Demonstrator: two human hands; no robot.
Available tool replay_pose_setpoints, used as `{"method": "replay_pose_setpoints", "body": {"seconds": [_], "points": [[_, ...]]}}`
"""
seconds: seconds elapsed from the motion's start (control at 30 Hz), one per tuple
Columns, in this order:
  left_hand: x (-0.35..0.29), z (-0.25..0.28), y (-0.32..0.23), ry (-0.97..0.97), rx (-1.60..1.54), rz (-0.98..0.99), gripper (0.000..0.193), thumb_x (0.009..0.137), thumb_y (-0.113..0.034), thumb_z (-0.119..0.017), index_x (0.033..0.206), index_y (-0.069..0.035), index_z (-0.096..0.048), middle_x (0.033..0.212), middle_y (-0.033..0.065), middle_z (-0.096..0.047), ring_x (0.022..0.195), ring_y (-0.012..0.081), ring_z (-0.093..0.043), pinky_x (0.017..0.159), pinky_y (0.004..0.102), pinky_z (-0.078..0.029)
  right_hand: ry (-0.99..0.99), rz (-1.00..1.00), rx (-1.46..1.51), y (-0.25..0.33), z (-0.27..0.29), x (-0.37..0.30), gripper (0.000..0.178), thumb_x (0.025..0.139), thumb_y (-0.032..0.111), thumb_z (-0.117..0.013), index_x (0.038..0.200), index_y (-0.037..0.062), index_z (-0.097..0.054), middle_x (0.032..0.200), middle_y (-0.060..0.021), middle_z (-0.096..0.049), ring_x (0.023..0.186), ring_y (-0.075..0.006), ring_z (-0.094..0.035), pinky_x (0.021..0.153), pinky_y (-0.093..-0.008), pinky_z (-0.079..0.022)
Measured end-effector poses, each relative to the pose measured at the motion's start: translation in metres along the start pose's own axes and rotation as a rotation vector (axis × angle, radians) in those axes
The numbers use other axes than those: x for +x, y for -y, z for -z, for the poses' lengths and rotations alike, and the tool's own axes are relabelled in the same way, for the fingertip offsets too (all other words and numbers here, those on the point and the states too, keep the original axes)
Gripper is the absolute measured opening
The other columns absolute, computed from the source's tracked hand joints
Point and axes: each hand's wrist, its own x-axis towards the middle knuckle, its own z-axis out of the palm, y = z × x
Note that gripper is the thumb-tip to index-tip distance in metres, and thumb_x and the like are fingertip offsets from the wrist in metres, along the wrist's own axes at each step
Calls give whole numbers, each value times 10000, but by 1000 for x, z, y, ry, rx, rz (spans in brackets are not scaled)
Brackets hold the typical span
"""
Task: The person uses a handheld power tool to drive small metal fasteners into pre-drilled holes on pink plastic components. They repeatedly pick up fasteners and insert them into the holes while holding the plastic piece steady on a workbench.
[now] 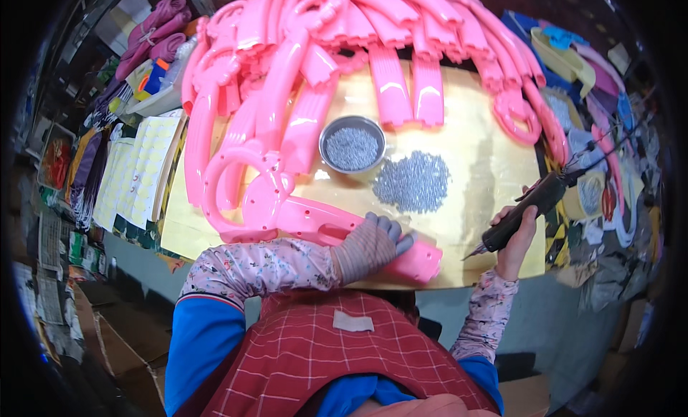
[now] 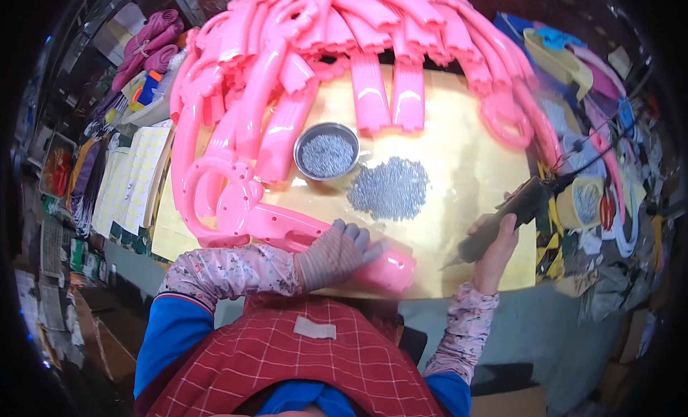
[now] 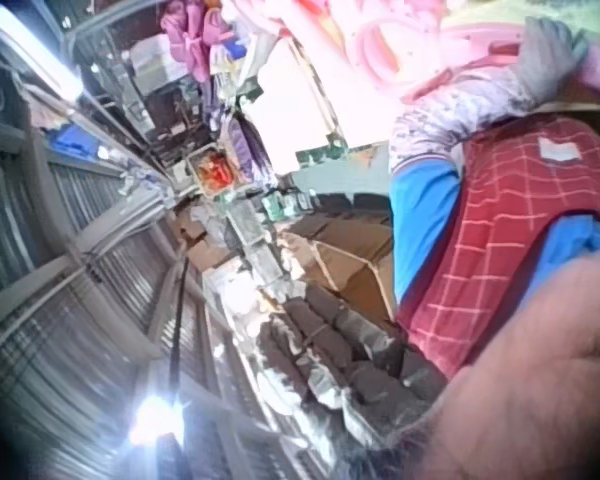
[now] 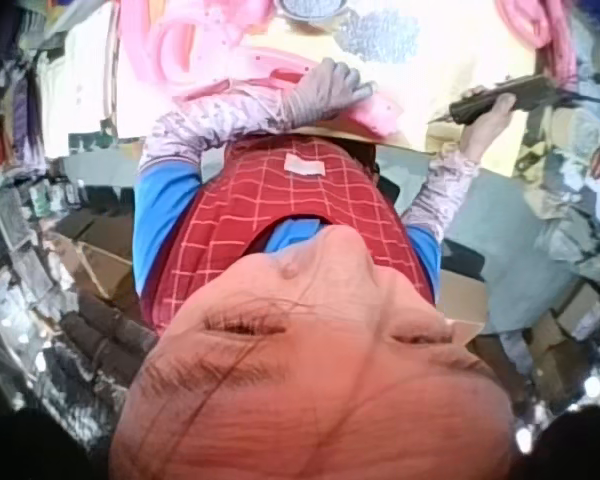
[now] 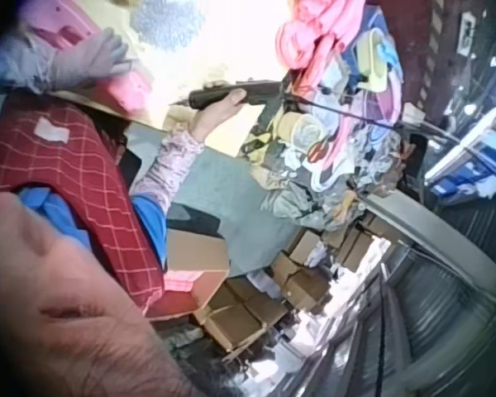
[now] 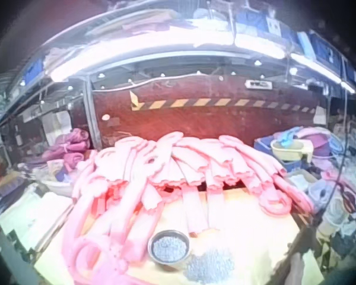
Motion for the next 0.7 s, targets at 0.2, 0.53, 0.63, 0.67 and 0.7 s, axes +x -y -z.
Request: {"method": "replay_pose_setpoints", "body": {"seconds": [0.2, 0.53, 0.63, 0.67, 0.7], "points": [[-13, 51, 68, -441, 335, -345, 389, 882, -196, -583, 1262, -186, -501, 1077, 73, -557, 969, 242, -564, 942, 446, -486, -261, 719, -1326, 22, -5, 13, 724, 935, 233, -676, 1523, -27, -343, 1380, -258, -520, 1242, -355, -534, 1073, -430, -393], [-78, 19, 136, -948, -16, 16, 644, 822, -118, -723, 1408, -243, -488, 1280, 56, -580, 1134, 272, -601, 895, 464, -515, 770, -192, -190, -19, -223, -26, 502, 967, 212, -655, 1387, -2, -482, 1213, -115, -626, 1049, -207, -638, 889, -337, -538], [-114, -11, 126, -813, -347, 216, 555, 788, -47, -722, 1301, -184, -561, 1136, 129, -627, 1018, 310, -631, 828, 472, -520, 672, 150, -322, -33, -306, 70, 568, 910, 208, -720, 1367, -41, -491, 1208, -113, -645, 1063, -189, -630, 924, -339, -523], [-120, -21, 122, -824, -412, 260, 509, 783, -73, -721, 1262, -147, -564, 1088, 126, -632, 984, 301, -636, 817, 469, -516, 676, 107, -295, -28, -337, 97, 576, 905, 220, -733, 1363, -46, -508, 1239, -122, -637, 1100, -190, -627, 935, -343, -524], [-120, -29, 120, -839, -481, 298, 470, 779, -99, -720, 1223, -110, -567, 1039, 122, -638, 950, 292, -642, 806, 467, -511, 632, 136, -195, -28, -373, 113, 509, 942, 243, -676, 1346, -35, -544, 1161, -96, -660, 982, -136, -651, 787, -294, -548]]}}
